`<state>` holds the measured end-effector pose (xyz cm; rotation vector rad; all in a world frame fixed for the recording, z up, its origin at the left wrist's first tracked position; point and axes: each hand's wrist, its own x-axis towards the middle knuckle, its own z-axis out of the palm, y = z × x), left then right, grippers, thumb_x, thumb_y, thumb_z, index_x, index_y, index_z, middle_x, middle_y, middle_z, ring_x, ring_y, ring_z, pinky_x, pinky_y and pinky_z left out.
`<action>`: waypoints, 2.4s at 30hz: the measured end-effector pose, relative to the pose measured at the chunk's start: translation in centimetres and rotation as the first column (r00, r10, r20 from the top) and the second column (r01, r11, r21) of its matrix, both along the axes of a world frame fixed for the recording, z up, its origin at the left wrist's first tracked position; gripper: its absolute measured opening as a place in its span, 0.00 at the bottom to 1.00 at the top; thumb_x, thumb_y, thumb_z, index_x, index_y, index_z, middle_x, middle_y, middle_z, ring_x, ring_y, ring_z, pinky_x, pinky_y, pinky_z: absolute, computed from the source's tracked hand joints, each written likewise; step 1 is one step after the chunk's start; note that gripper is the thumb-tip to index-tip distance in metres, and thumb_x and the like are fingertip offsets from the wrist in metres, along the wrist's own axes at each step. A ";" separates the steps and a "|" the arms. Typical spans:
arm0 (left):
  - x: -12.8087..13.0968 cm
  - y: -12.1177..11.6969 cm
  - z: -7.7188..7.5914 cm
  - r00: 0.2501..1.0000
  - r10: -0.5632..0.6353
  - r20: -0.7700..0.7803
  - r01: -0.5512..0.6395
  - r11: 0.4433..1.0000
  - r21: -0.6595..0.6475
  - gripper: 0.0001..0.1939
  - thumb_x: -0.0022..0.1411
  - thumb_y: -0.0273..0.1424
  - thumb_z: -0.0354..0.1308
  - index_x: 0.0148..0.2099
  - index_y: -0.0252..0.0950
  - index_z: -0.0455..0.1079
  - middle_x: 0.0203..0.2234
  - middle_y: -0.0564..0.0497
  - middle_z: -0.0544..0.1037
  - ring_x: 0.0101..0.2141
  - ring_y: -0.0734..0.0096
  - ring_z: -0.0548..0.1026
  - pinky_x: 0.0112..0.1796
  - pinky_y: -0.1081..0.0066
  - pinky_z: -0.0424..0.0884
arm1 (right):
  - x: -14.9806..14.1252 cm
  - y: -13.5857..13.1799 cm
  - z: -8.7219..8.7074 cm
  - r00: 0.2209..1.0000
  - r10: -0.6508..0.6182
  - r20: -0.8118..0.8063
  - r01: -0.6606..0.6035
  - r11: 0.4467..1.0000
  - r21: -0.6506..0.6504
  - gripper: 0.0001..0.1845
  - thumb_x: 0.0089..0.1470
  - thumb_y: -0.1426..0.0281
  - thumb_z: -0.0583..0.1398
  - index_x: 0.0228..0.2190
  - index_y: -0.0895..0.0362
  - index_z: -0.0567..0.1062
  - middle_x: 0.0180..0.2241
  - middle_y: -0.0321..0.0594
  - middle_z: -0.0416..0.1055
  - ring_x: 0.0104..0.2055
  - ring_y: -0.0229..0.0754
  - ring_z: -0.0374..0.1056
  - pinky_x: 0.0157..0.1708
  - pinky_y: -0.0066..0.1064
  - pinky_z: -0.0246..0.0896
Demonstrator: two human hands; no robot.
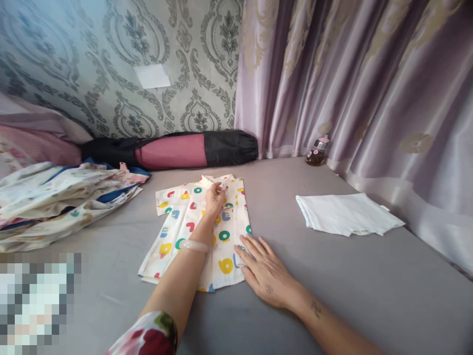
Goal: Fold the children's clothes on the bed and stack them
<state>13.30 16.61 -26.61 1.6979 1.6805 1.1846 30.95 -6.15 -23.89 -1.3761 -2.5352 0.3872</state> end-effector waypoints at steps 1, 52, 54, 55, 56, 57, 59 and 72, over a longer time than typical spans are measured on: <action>0.1 -0.1 0.2 0.999 -0.024 -0.039 0.024 1.000 0.003 0.17 0.58 0.30 0.52 0.50 0.38 0.70 0.41 0.48 0.78 0.41 0.66 0.75 0.48 0.63 0.69 | 0.0 0.0 0.0 1.000 -0.003 -0.004 0.003 1.000 0.002 0.27 0.66 0.65 0.47 0.64 0.53 0.57 0.68 0.44 0.45 0.70 0.46 0.39 0.67 0.49 0.37; -9.8 -17.7 2.0 0.662 -0.414 -0.625 0.164 0.893 -0.419 0.56 0.51 0.63 0.52 0.71 0.33 0.43 0.69 0.38 0.38 0.68 0.46 0.35 0.63 0.42 0.36 | -9.3 25.6 -2.4 0.861 -0.486 0.150 0.488 0.873 0.028 0.34 0.65 0.55 0.37 0.66 0.58 0.51 0.69 0.45 0.41 0.70 0.48 0.34 0.65 0.53 0.28; -10.0 -17.6 1.6 0.671 -0.392 -0.629 0.169 0.907 -0.385 0.55 0.51 0.62 0.54 0.71 0.34 0.45 0.69 0.39 0.40 0.68 0.46 0.37 0.63 0.43 0.37 | -9.3 25.5 -2.5 0.863 -0.487 0.136 0.487 0.873 0.031 0.34 0.65 0.55 0.37 0.66 0.58 0.51 0.69 0.45 0.41 0.70 0.49 0.35 0.65 0.53 0.28; -10.1 -17.6 1.4 0.680 -0.375 -0.631 0.172 0.917 -0.360 0.53 0.52 0.61 0.54 0.70 0.35 0.46 0.69 0.39 0.42 0.68 0.46 0.38 0.63 0.43 0.38 | -9.3 25.5 -2.5 0.865 -0.486 0.129 0.486 0.873 0.030 0.34 0.65 0.55 0.37 0.66 0.58 0.51 0.69 0.45 0.41 0.70 0.49 0.34 0.65 0.53 0.28; -10.2 -17.6 1.2 0.690 -0.357 -0.630 0.173 0.926 -0.335 0.51 0.53 0.60 0.54 0.70 0.36 0.48 0.69 0.40 0.45 0.67 0.47 0.41 0.63 0.43 0.40 | -9.3 25.5 -2.5 0.866 -0.485 0.125 0.486 0.874 0.027 0.35 0.64 0.55 0.37 0.66 0.58 0.51 0.69 0.45 0.41 0.70 0.49 0.34 0.65 0.53 0.28; -10.3 -17.5 1.1 0.701 -0.337 -0.628 0.171 0.935 -0.311 0.48 0.54 0.59 0.54 0.69 0.37 0.50 0.68 0.40 0.47 0.67 0.47 0.43 0.63 0.44 0.42 | -9.2 25.5 -2.3 0.867 -0.483 0.123 0.485 0.874 0.020 0.35 0.64 0.55 0.37 0.66 0.58 0.51 0.69 0.45 0.40 0.70 0.49 0.33 0.65 0.53 0.28; -10.6 -17.3 0.8 0.727 -0.287 -0.624 0.156 0.954 -0.257 0.41 0.58 0.56 0.53 0.67 0.39 0.54 0.67 0.41 0.53 0.66 0.51 0.50 0.62 0.45 0.46 | -9.2 25.7 -1.8 0.870 -0.474 0.134 0.482 0.876 -0.028 0.35 0.64 0.55 0.37 0.66 0.58 0.50 0.70 0.45 0.38 0.70 0.49 0.32 0.65 0.54 0.27; -11.8 -17.1 1.2 0.681 -0.128 -0.721 -0.098 0.960 -0.263 0.39 0.64 0.53 0.46 0.68 0.32 0.52 0.67 0.37 0.51 0.67 0.48 0.47 0.62 0.46 0.47 | -10.7 26.7 -2.2 0.880 -0.461 0.110 0.451 0.886 0.105 0.30 0.66 0.58 0.37 0.62 0.56 0.58 0.67 0.44 0.48 0.69 0.47 0.38 0.64 0.53 0.33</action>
